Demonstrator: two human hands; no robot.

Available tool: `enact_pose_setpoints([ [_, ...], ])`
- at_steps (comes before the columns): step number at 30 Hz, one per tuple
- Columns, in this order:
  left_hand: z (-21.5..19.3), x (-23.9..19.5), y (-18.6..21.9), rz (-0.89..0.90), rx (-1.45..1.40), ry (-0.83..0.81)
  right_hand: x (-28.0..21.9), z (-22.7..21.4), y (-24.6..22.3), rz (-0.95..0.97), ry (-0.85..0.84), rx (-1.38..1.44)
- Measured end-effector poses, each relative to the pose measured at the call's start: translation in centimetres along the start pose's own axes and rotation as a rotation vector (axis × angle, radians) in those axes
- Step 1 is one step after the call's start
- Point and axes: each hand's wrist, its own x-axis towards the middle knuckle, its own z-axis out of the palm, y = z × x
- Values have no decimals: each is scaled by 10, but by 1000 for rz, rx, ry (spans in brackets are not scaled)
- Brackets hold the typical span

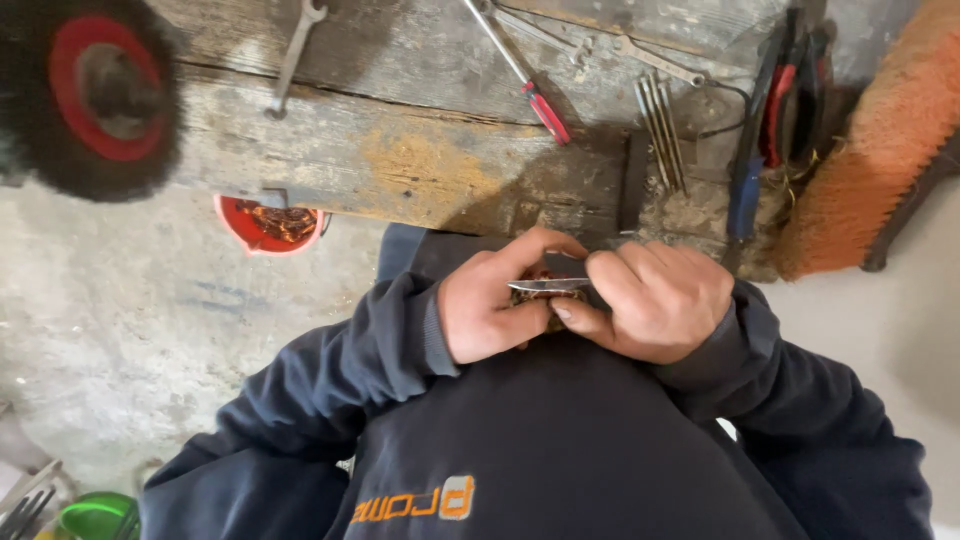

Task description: The person is stripping copper wires from a motor stator using a knife at a workbench.

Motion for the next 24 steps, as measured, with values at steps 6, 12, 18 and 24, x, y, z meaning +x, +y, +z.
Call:
enact_pose_setpoints([
  [6, 13, 10, -44, 164, -57, 75, -10, 21, 10, 28, 39, -47],
  [12, 19, 33, -81, 148, -252, 153, -1, 41, 33, -20, 21, 16],
  [18, 19, 37, -108, 234, -390, 190, 14, 54, 26, -51, 15, -60],
  [24, 12, 4, -99, 216, -360, 340, 41, 66, 25, -224, -20, -40],
])
